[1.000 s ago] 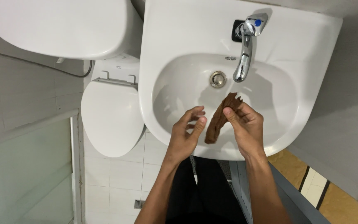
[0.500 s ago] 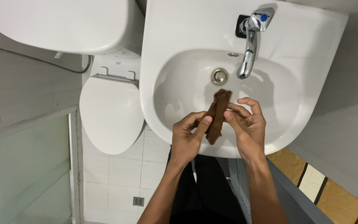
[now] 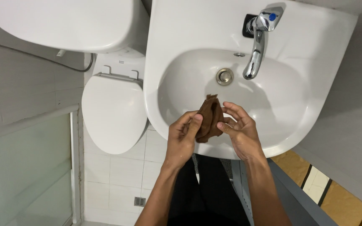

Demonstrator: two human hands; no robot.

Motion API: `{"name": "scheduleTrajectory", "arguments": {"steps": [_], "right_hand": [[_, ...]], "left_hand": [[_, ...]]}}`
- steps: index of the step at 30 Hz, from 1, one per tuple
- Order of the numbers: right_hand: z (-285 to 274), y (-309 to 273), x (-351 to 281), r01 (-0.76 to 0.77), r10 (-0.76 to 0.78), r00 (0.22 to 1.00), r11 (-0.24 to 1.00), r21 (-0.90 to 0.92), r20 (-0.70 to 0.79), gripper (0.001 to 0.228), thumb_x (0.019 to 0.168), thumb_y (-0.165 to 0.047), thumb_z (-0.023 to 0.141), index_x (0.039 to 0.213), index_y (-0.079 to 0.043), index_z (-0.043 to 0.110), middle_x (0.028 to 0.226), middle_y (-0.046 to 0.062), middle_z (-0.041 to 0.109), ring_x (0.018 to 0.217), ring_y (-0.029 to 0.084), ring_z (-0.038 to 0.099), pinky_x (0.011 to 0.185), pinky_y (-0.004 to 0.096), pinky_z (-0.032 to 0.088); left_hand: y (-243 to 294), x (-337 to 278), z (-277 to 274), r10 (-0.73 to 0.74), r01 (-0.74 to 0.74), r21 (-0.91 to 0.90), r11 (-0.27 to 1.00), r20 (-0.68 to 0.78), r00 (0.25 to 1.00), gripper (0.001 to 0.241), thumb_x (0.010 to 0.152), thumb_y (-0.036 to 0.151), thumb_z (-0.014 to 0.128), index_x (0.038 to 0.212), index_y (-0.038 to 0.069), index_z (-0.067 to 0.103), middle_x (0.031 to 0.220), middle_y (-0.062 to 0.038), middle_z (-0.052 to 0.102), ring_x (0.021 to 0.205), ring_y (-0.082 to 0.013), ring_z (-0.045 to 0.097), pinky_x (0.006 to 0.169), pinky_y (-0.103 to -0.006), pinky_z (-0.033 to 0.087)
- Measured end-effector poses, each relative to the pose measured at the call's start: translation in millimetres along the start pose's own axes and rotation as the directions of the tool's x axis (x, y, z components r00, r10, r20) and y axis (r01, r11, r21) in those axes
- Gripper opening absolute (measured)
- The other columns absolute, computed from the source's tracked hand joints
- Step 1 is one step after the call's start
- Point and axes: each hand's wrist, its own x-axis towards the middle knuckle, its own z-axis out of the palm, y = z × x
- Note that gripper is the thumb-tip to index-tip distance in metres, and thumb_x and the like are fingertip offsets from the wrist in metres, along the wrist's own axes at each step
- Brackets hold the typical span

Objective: The person wets a brown cloth under running water, wrings it out, and wipes the sink basin and surrounding surfaces. The cloth is repeatedly folded and used to clean the sink area.

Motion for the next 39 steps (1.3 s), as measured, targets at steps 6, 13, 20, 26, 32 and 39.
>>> {"name": "scheduleTrajectory", "arguments": {"steps": [6,13,20,26,32,39], "right_hand": [[0.6,7.4,1.7,-0.138,0.144,0.989,0.98,-0.144,0.036,0.086,0.084,0.019,0.077,0.165,-0.004,0.056,0.139,0.022,0.068,0.106,0.026,0.065,0.095,0.043,0.056],[2.5,10.2,5.1,-0.196,0.206,0.978,0.961,-0.195,0.028,0.075,0.086,0.005,0.09,0.157,0.001,0.065,0.106,0.017,0.073,0.095,0.025,0.065,0.091,0.041,0.054],[-27.8,13.8,17.1,-0.211,0.208,0.977,0.963,-0.165,-0.036,0.045,0.091,-0.015,0.094,0.129,0.003,0.08,0.101,0.015,0.075,0.094,0.024,0.072,0.099,0.04,0.056],[-32.0,7.1,10.8,-0.159,0.158,0.987,0.987,0.024,0.037,0.02,0.1,-0.016,0.084,0.104,-0.003,0.07,0.088,0.005,0.061,0.092,0.023,0.068,0.112,0.045,0.051],[-33.9,7.4,3.0,-0.061,0.056,0.998,0.978,0.201,0.032,0.017,0.101,-0.01,0.073,0.096,-0.012,0.057,0.084,0.0,0.06,0.087,0.018,0.069,0.104,0.039,0.056],[-41.0,-22.4,-10.1,0.142,-0.134,0.99,0.947,-0.289,0.049,0.045,0.105,0.009,0.058,0.147,-0.008,0.058,0.126,0.017,0.08,0.102,0.019,0.075,0.084,0.037,0.066]], "left_hand": [[-3.9,-4.5,-17.1,-0.016,0.014,-0.063,0.998,-0.034,0.999,0.032,0.116,0.031,0.065,0.119,0.007,0.086,0.083,-0.003,0.069,0.089,-0.0113,0.058,0.089,-0.0358,0.058],[22.3,-11.5,-29.4,0.075,-0.079,-0.041,0.996,-0.101,0.992,0.029,0.114,0.024,0.064,0.125,0.007,0.085,0.092,-0.008,0.073,0.097,-0.0196,0.064,0.1,-0.0451,0.056],[30.7,2.0,-66.9,0.223,-0.183,0.176,0.967,-0.243,0.944,0.034,0.119,0.03,0.058,0.132,0.009,0.081,0.117,-0.013,0.081,0.122,-0.0274,0.069,0.114,-0.0529,0.052],[48.5,-6.1,-73.3,0.262,-0.163,0.324,0.932,-0.291,0.92,0.031,0.119,0.025,0.059,0.135,0.009,0.08,0.119,-0.015,0.083,0.124,-0.0307,0.075,0.108,-0.0549,0.06],[25.9,-2.0,-82.4,0.293,-0.125,0.449,0.885,-0.328,0.898,0.028,0.117,0.017,0.062,0.134,0.005,0.081,0.115,-0.023,0.085,0.116,-0.0379,0.08,0.096,-0.0574,0.066],[42.0,-5.0,-76.9,0.353,-0.115,0.577,0.809,-0.32,0.879,0.022,0.115,0.01,0.067,0.128,0.0,0.082,0.101,-0.023,0.085,0.091,-0.0354,0.084,0.073,-0.0494,0.069]]}}
